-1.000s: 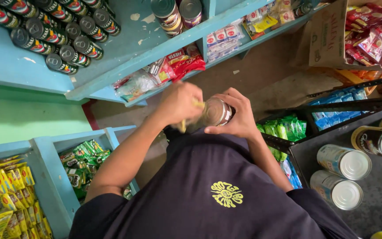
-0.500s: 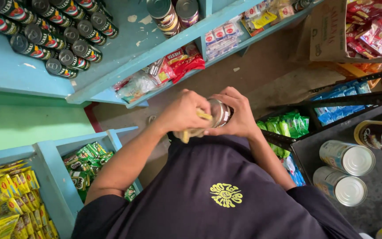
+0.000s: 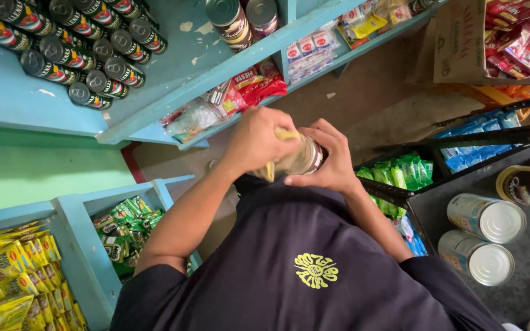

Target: Wiping canned goods with a cloth and organizing them on store shelves.

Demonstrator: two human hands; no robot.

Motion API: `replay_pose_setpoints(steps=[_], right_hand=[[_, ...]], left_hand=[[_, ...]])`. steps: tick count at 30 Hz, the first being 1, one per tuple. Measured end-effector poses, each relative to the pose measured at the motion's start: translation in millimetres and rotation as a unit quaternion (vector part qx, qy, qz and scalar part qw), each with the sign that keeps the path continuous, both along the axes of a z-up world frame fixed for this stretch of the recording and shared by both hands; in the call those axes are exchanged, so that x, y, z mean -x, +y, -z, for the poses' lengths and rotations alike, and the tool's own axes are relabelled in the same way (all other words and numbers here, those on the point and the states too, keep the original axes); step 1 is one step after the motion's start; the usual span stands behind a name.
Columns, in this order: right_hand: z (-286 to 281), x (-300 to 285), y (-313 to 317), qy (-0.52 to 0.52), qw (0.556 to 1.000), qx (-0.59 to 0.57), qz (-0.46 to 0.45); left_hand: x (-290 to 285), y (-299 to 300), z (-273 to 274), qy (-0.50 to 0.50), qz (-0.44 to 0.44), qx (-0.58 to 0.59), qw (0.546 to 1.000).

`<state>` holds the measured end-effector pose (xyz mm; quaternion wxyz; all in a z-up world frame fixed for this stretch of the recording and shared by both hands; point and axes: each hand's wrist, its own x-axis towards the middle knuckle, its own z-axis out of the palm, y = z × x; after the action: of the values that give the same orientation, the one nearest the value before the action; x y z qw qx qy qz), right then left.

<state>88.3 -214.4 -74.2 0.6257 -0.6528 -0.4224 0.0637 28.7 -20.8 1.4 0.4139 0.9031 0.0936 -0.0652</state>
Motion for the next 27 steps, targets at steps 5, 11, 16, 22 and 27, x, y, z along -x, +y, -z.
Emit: replay_pose_setpoints(steps=[5, 11, 16, 22, 27], right_hand=[[1, 1, 1, 0.002, 1.000, 0.000, 0.011], [9, 0, -1, 0.035, 0.999, -0.015, -0.012], [2, -1, -6, 0.042, 0.999, -0.013, 0.015], [6, 3, 2, 0.011, 0.999, -0.025, -0.019], [-6, 2, -2, -0.044, 0.999, -0.012, 0.020]], left_hand=[[9, 10, 1, 0.055, 0.030, -0.074, 0.995], [0, -7, -15, -0.011, 0.005, -0.027, 1.000], [10, 2, -15, -0.067, 0.048, -0.055, 0.995], [11, -16, -18, -0.160, 0.097, -0.051, 0.981], [15, 10, -3, -0.063, 0.057, -0.072, 0.994]])
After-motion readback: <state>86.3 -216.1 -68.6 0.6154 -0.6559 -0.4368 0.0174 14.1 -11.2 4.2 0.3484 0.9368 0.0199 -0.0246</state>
